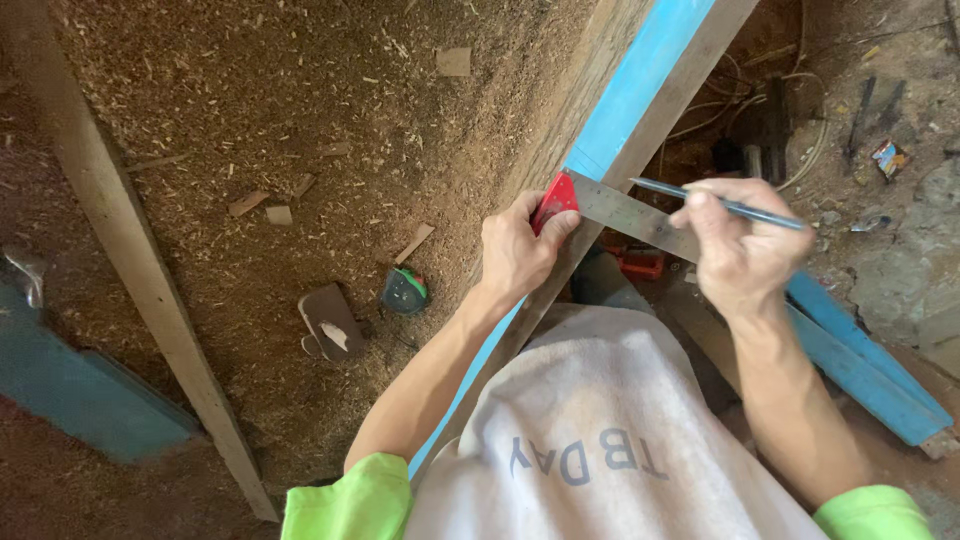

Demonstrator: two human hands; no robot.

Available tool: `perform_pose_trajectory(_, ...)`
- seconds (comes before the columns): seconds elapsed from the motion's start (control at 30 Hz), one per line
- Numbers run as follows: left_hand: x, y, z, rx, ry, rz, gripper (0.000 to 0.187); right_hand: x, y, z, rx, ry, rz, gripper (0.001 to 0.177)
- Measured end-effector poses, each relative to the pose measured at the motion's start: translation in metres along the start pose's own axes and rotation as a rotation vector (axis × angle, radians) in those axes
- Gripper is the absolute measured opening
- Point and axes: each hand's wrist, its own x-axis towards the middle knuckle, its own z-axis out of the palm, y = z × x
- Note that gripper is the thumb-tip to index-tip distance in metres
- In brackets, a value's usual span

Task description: The person uses a combination square and a pencil to mark measurements on a long blue wooden plank. They repeatedly position the square at different intervals along the plank, draw perpendicular lines, and occasionally flip the plank to mark the opposite side.

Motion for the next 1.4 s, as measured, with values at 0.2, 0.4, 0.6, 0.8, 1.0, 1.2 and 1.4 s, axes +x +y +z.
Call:
perform_pose_trajectory(0.2, -0.002, 0.0, 0.0, -0.037, 0.015, -0.001, 0.039, -0.007, 0.007, -0.004, -0.131, -0.022, 0.088, 0.012)
perform_pose_trajectory(0.4, 0.005, 0.002, 0.003, -0.06, 0.028, -0.003, 0.041, -0.009, 0.015, -0.042, -0.028, 0.106, 0.088, 0.018)
perform_pose_trajectory(0.6, 0.009, 0.006, 0.003, -0.009, 0.024, 0.028, 0.043, -0.011, 0.023, -0.041, 0.046, 0.146, 0.061, 0.019)
perform_pose_trajectory(0.8, 0.008, 0.008, 0.001, -0.022, 0.009, 0.021, 0.04, -0.01, 0.021, -0.026, 0.068, 0.132, 0.025, 0.019)
perform_pose_trajectory(1.0, 0.008, 0.009, 0.0, -0.067, -0.002, 0.008, 0.04, -0.005, 0.015, -0.007, 0.084, 0.101, 0.027, 0.017)
perform_pose_trajectory(1.2, 0.007, 0.008, 0.0, -0.079, -0.003, 0.007, 0.04, -0.001, 0.008, 0.003, 0.054, 0.066, 0.042, 0.019)
perform_pose_trajectory(1.4, 0.005, 0.008, -0.003, -0.11, -0.013, 0.015, 0.039, 0.002, 0.004, 0.012, 0.042, 0.05, 0.066, 0.02)
